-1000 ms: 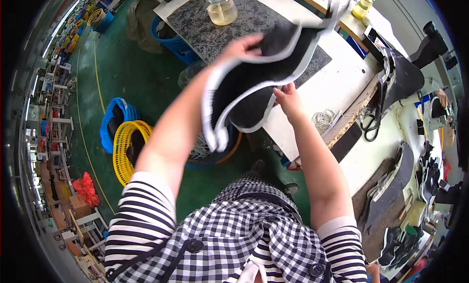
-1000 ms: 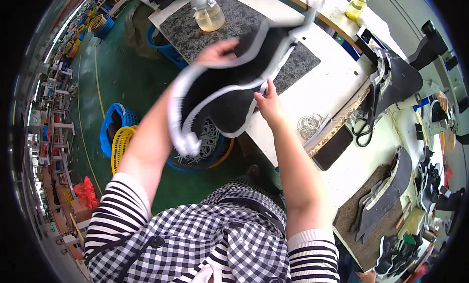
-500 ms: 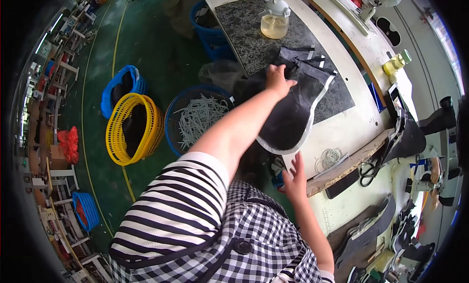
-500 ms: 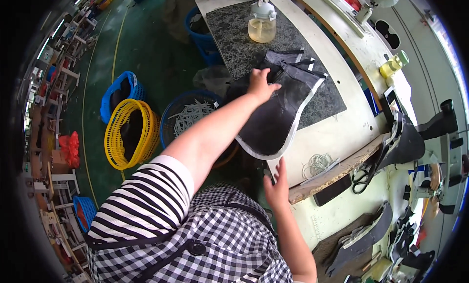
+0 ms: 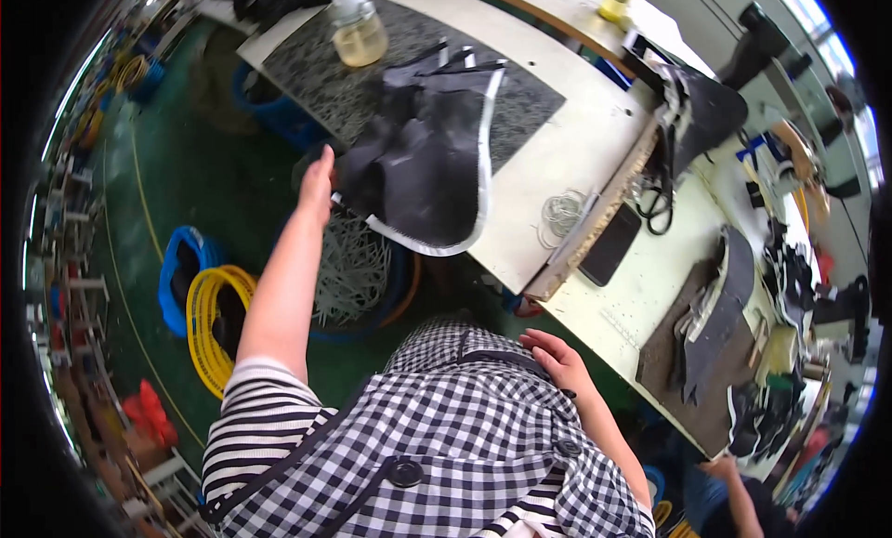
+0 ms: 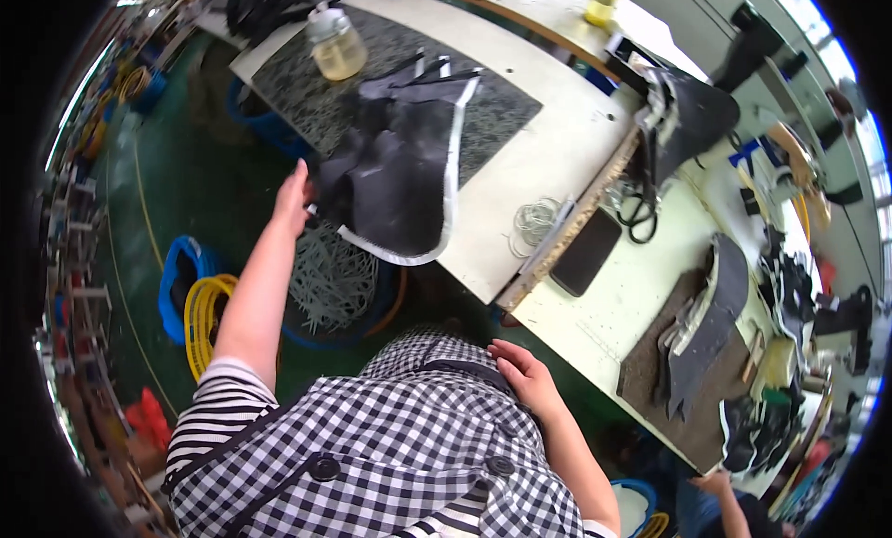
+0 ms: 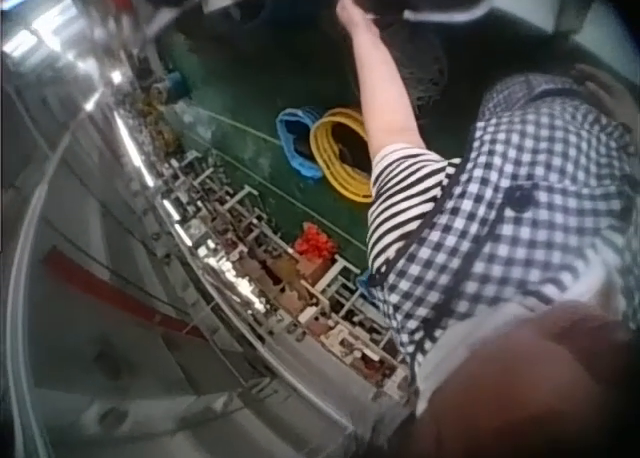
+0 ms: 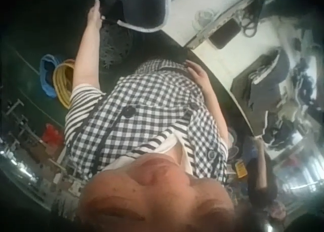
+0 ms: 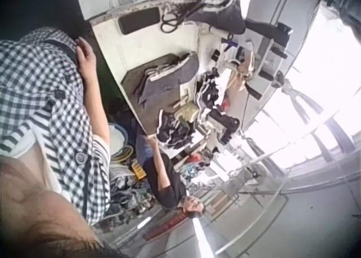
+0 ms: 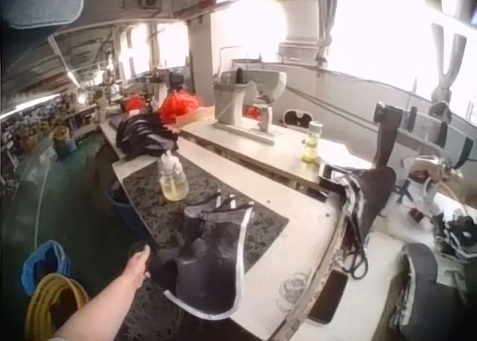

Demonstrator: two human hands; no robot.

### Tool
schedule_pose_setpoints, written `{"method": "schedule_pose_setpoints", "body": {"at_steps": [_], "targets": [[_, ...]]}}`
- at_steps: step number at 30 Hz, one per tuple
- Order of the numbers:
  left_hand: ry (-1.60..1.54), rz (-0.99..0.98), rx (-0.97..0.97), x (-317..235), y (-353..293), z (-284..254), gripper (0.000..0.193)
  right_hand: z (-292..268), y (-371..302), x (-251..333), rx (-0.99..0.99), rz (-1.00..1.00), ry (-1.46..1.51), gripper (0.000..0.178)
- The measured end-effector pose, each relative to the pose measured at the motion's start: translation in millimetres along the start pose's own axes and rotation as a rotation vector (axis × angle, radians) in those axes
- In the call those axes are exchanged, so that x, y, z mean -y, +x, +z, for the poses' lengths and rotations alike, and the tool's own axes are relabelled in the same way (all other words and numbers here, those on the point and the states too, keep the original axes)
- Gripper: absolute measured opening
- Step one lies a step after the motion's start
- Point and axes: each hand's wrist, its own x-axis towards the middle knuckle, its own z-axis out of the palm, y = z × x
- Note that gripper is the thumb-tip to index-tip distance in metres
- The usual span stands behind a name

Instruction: Assembling and gluing shoe components in a manufacturing facility.

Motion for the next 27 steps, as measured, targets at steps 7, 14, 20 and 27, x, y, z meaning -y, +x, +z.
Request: {"method": "schedule_pose_setpoints", "body": {"at_steps": [7,14,20,27], "targets": [[0.622,0.422,-0.362,53.6,-54.9,87.3,0.101,-0.3,-23.6,-29.2,-0.194,-0.066,0.156,0.037],[1.037,0.861,-0.281,12.5,-12.5,108.6,0.088,2.8,-24.6,-46.4,-0.223,-0.062,0.253,0.036],[1.174,0.489,-0.364,-1.6,-8.7,147.1,0.064,-0.1,-29.2,-48.5,-0.277,-0.04,0.295,0.035],[0.99,0.836,-0.122,-29.3,7.2,172.0,0.04,-5.8,-23.3,-50.4,-0.272,0.017,0.273,0.034]]}}
